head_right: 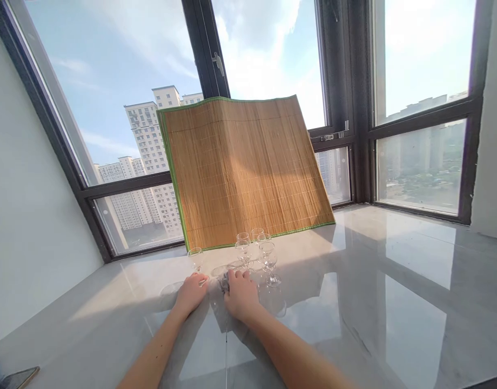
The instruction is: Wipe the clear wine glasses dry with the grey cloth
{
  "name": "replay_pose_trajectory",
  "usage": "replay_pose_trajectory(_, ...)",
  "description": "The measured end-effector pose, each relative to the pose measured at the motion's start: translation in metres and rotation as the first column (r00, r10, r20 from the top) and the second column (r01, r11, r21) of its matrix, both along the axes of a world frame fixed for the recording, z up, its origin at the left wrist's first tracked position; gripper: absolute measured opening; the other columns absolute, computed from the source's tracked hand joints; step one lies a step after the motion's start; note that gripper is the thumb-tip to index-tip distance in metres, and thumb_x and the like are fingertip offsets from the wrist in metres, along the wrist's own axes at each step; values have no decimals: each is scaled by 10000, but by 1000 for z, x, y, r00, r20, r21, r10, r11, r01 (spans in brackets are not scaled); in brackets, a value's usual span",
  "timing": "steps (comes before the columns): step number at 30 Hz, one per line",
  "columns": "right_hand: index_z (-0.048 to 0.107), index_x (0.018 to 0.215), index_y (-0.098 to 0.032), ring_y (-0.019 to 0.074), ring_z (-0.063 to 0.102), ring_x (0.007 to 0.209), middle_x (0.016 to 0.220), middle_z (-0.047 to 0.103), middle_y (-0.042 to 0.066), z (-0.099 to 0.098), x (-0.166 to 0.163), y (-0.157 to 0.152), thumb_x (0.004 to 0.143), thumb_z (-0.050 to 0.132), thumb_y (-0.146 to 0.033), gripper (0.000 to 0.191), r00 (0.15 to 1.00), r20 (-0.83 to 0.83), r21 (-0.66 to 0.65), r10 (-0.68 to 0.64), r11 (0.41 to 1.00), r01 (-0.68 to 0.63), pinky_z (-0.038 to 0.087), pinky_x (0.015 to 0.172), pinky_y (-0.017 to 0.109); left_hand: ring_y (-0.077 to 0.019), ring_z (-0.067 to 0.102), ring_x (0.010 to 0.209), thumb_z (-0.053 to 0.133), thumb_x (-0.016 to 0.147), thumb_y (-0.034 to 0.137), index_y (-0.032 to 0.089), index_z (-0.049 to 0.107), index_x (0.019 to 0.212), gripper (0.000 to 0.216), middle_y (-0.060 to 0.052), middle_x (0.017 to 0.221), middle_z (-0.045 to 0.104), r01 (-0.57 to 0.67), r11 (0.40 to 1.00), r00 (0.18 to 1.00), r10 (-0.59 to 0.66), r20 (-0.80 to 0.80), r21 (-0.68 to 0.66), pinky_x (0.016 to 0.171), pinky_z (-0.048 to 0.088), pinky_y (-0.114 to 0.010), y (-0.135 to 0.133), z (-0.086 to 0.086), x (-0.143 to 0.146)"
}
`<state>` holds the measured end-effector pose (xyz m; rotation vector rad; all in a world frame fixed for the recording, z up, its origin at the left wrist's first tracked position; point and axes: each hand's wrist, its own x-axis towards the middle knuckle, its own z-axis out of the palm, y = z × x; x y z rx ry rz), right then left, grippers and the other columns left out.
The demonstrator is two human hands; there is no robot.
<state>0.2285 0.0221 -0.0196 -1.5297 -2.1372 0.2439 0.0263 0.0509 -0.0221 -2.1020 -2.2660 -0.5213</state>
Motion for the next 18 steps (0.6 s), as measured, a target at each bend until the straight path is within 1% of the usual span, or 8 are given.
replay_pose_trajectory(3, 565, 1215, -205, 301, 511, 1115, 1194, 623, 104, 2, 0, -3, 810, 575, -333, 425, 996, -53, 6, 65, 998, -65, 398, 827, 345, -257, 568, 1085, 518, 845, 298, 260, 714, 1043, 281, -75, 1096, 666, 46, 999, 997, -45, -59, 11, 896, 428, -327, -21, 3, 9)
replay_pose_trajectory(6, 629, 1078, -206, 268, 540, 1078, 1138, 644, 81, 5, 1, -4, 847, 576, -428, 325, 981, -160, -12, 113, 993, -117, 395, 837, 317, -256, 567, 1098, 539, 836, 299, 264, 726, 1069, 301, -77, 1093, 667, 81, 997, 996, -80, -41, 16, 901, 429, -323, -39, 7, 17)
replay_pose_trajectory(8, 648, 984, -207, 241, 559, 1052, 1089, 659, 62, 5, 1, -2, 866, 572, -400, 238, 968, -216, -21, 127, 991, -135, 393, 837, 292, -248, 581, 1072, 527, 845, 295, 267, 751, 996, 272, -73, 1057, 678, 106, 994, 994, -106, -6, 18, 871, 435, -313, -46, 8, 21)
replay_pose_trajectory(11, 636, 917, -207, 217, 579, 1034, 1041, 669, 44, 0, 0, 1, 831, 597, -272, 114, 961, -245, -19, 127, 991, -135, 391, 842, 266, -222, 620, 948, 479, 874, 281, 240, 750, 756, 299, -66, 915, 703, 128, 990, 991, -130, 38, 53, 804, 436, -298, -48, 6, 25)
replay_pose_trajectory(12, 625, 942, -208, 212, 586, 1032, 1044, 670, 41, -2, 0, 3, 807, 601, -229, 139, 960, -253, -20, 118, 992, -127, 392, 842, 260, -213, 628, 904, 468, 882, 279, 232, 734, 695, 328, -60, 861, 707, 136, 989, 989, -140, 55, 64, 787, 436, -293, -47, 5, 26)
replay_pose_trajectory(14, 583, 1084, -209, 205, 601, 1020, 1076, 667, 45, -7, -1, 5, 761, 597, -167, 326, 956, -277, -31, 94, 994, -106, 397, 836, 254, -196, 642, 856, 458, 889, 275, 227, 707, 630, 362, -47, 799, 713, 168, 982, 978, -176, 108, 83, 778, 440, -281, -43, 2, 26)
replay_pose_trajectory(16, 498, 1253, -201, 211, 606, 1031, 1113, 663, 62, -9, -1, 7, 739, 586, -145, 525, 956, -283, -38, 75, 995, -89, 400, 838, 257, -184, 653, 883, 480, 873, 270, 230, 700, 610, 345, -35, 844, 730, 225, 966, 956, -244, 166, 124, 806, 450, -264, -40, 0, 23)
replay_pose_trajectory(18, 426, 1356, -183, 236, 583, 1093, 1161, 655, 88, -10, -3, 5, 741, 588, -178, 636, 961, -267, -25, 67, 997, -76, 399, 865, 274, -177, 655, 919, 501, 856, 281, 227, 688, 591, 329, -33, 915, 735, 256, 944, 935, -297, 197, 206, 830, 457, -251, -36, -1, 18)
